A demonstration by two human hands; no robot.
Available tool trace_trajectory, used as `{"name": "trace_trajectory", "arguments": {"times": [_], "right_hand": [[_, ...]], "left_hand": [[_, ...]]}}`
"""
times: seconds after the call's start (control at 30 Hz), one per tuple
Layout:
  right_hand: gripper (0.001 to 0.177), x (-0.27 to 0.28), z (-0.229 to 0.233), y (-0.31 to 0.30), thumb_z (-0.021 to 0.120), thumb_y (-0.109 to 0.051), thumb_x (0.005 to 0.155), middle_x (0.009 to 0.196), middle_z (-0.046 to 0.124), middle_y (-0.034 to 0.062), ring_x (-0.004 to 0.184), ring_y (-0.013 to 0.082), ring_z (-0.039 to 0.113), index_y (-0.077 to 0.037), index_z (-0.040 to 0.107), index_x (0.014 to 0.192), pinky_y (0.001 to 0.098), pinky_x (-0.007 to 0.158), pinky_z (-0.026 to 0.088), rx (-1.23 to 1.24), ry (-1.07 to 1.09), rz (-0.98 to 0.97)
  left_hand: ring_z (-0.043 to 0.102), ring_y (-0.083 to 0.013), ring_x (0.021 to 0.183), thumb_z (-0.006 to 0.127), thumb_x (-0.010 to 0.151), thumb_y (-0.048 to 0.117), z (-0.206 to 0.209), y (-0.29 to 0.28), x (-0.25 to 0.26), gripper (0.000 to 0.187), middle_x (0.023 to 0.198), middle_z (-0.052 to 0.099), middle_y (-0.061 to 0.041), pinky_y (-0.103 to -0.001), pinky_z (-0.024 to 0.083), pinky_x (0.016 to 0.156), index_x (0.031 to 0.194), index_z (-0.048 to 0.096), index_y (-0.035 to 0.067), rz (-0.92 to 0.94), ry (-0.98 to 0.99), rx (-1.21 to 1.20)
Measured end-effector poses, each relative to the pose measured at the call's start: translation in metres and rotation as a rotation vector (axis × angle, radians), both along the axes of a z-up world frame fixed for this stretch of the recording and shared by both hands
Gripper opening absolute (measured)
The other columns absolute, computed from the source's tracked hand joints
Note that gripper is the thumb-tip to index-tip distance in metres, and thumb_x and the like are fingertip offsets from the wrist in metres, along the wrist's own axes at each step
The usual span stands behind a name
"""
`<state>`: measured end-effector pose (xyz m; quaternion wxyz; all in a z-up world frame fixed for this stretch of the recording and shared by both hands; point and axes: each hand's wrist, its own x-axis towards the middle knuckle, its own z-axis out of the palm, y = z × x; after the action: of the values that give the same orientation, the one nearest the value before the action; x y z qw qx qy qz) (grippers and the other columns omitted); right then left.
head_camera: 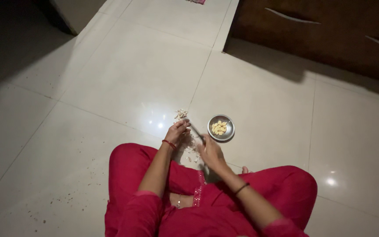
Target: The person cuts garlic cloves on the floor using a small knife, placing the peeled and cut pieces into a small metal bowl.
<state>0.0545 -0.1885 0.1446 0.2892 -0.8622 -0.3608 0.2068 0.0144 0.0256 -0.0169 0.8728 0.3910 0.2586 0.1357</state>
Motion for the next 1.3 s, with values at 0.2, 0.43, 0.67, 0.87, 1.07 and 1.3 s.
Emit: {"name": "trace_trajectory", "arguments": {"times": [0.2,0.43,0.67,0.87,1.07,1.3], "right_hand": [[0.028,0.031,-0.032,0.011,0.045,-0.024,0.106,0.078,0.064,0.0088,0.064,0.0240,0.065,-0.008,0.063,0.121,0.0401,0.061,0.053,0.364,0.105,-0.031],[0.039,0.023,-0.028,0.017,0.055,-0.043,0.104,0.081,0.068,0.0180,0.073,0.0329,0.070,-0.005,0.061,0.112,0.0441,0.065,0.052,0.361,0.055,-0.049],[0.042,0.027,-0.021,0.017,0.059,-0.048,0.098,0.070,0.068,0.0195,0.068,0.0351,0.071,-0.006,0.064,0.103,0.0459,0.062,0.053,0.164,0.103,-0.107],[0.041,0.026,-0.028,0.015,0.059,-0.044,0.102,0.076,0.067,0.0233,0.072,0.0417,0.068,-0.004,0.062,0.096,0.0493,0.062,0.050,0.212,-0.032,-0.074],[0.039,0.026,-0.035,0.013,0.059,-0.042,0.102,0.076,0.067,0.0233,0.073,0.0419,0.068,-0.004,0.062,0.094,0.0496,0.062,0.051,0.276,-0.069,-0.067],[0.035,0.028,-0.038,0.013,0.057,-0.040,0.103,0.073,0.065,0.0201,0.070,0.0406,0.067,-0.005,0.062,0.096,0.0501,0.060,0.051,0.234,-0.153,-0.025]], "left_hand": [[0.064,-0.0138,0.086,0.067,0.098,0.012,0.001,-0.006,-0.002,0.026,0.107,0.069,-0.005,-0.029,0.057,0.082,0.122,0.062,0.003,-0.045,-0.066,0.010],[0.065,-0.0127,0.090,0.069,0.100,0.013,0.034,-0.018,-0.008,0.022,0.106,0.068,-0.003,-0.030,0.057,0.086,0.119,0.066,0.004,-0.136,-0.054,-0.027],[0.069,-0.0156,0.093,0.070,0.095,0.012,0.042,-0.022,-0.009,0.022,0.104,0.071,-0.004,-0.033,0.061,0.084,0.116,0.066,0.005,-0.185,-0.038,-0.092],[0.071,-0.0163,0.093,0.071,0.095,0.009,0.018,-0.020,-0.009,0.019,0.102,0.073,-0.007,-0.031,0.060,0.087,0.114,0.067,0.005,-0.192,-0.066,-0.075],[0.071,-0.0162,0.094,0.073,0.092,0.010,0.022,-0.021,-0.012,0.021,0.103,0.074,-0.006,-0.031,0.059,0.089,0.112,0.068,0.005,-0.226,-0.084,-0.070],[0.071,-0.0173,0.095,0.074,0.093,0.009,0.028,-0.025,-0.014,0.019,0.103,0.073,-0.007,-0.031,0.059,0.092,0.111,0.068,0.005,-0.207,-0.077,-0.079]]}}
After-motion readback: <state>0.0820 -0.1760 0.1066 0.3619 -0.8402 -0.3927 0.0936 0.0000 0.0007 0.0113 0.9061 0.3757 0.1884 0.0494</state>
